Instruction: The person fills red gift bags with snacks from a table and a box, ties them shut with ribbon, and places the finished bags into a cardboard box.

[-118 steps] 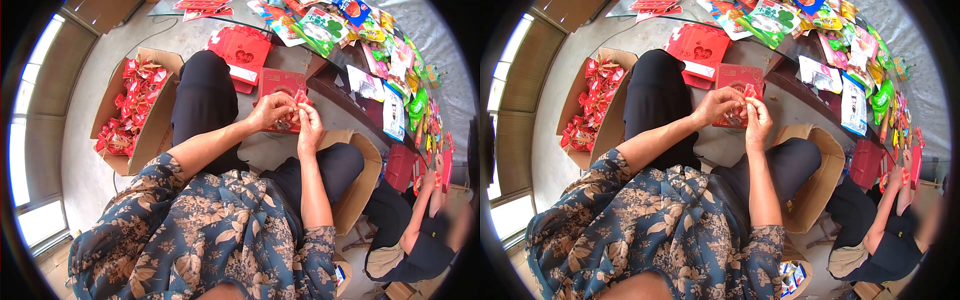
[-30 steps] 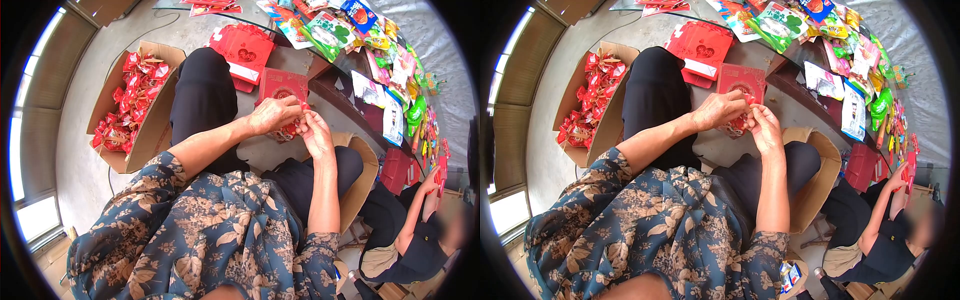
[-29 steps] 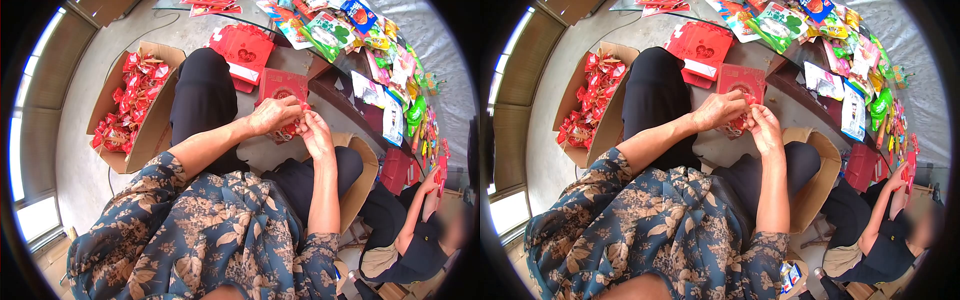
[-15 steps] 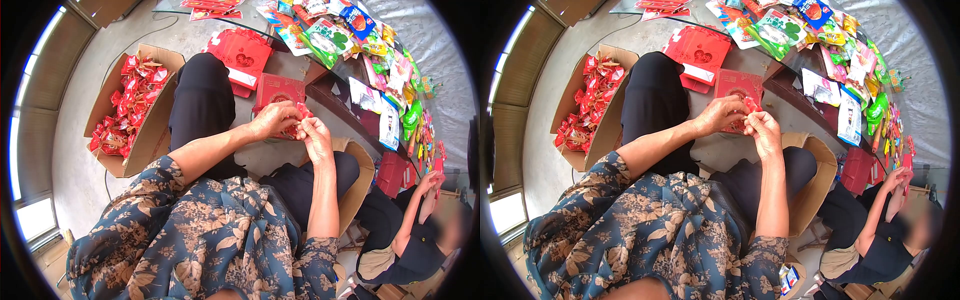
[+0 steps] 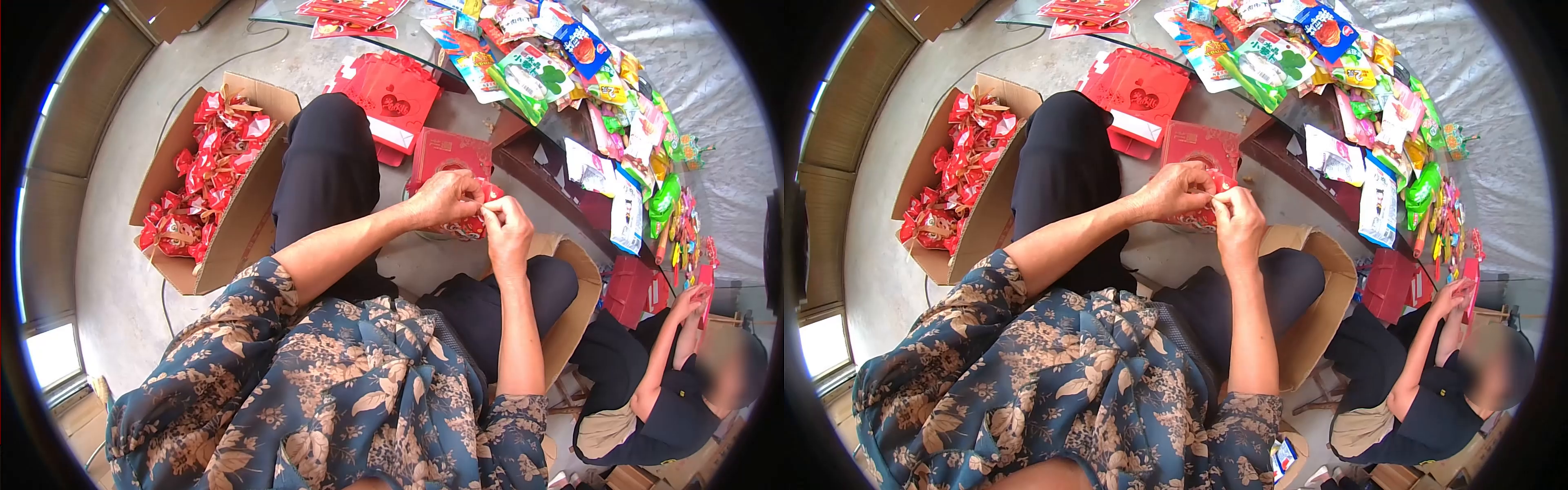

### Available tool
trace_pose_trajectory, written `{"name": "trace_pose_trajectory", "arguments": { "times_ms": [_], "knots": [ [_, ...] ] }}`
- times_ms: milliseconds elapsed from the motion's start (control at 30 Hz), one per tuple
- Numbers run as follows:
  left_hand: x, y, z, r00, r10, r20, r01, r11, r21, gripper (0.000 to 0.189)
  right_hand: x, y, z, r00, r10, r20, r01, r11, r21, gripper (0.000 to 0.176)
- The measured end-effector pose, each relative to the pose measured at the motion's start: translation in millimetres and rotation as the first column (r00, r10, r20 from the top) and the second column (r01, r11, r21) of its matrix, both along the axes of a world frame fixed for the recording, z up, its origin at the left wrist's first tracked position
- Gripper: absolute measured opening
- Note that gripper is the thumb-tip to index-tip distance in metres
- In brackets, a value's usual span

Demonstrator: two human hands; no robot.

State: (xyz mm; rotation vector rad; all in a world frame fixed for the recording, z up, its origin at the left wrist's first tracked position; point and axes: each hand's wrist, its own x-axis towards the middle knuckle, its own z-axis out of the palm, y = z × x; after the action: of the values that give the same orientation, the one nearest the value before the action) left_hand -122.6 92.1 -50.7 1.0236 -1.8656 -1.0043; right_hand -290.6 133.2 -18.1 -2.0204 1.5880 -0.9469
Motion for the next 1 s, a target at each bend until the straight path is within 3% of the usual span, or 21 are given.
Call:
{"name": "trace_pose_trajectory", "arguments": {
  "times_ms": [67,200,433,533,700,900,1000],
  "knots": [
    [1,-2,0,0.999,0.004,-0.053,-0.001,0.999,0.050,0.013,6,0,1,0.962,0.002,-0.275,-0.083,0.955,-0.286,0.016],
    [0,-2,2,0.993,0.038,-0.107,-0.031,0.997,0.067,0.014,10,-3,-5,0.941,-0.072,-0.331,-0.050,0.937,-0.345,0.015],
    [2,-5,-7,0.993,0.007,-0.115,0.028,0.953,0.302,0.019,10,-8,-10,0.996,0.017,-0.092,-0.055,0.900,-0.432,0.021],
    [6,-2,6,0.926,0.059,-0.373,0.206,0.748,0.631,0.020,11,-8,-8,0.996,0.053,-0.069,-0.078,0.889,-0.451,0.022],
    [-2,-2,-3,0.779,0.146,-0.610,0.267,0.802,0.534,0.010,9,-11,0,0.991,0.094,-0.092,-0.126,0.886,-0.446,0.021],
    [8,0,11,0.865,0.052,-0.499,0.235,0.836,0.495,0.011,7,-10,-1,0.986,0.128,-0.105,-0.161,0.890,-0.426,0.021],
    [8,2,12,0.861,0.090,-0.500,0.253,0.777,0.577,0.010,8,-8,-2,0.987,0.126,-0.095,-0.154,0.895,-0.418,0.021]
  ]
}}
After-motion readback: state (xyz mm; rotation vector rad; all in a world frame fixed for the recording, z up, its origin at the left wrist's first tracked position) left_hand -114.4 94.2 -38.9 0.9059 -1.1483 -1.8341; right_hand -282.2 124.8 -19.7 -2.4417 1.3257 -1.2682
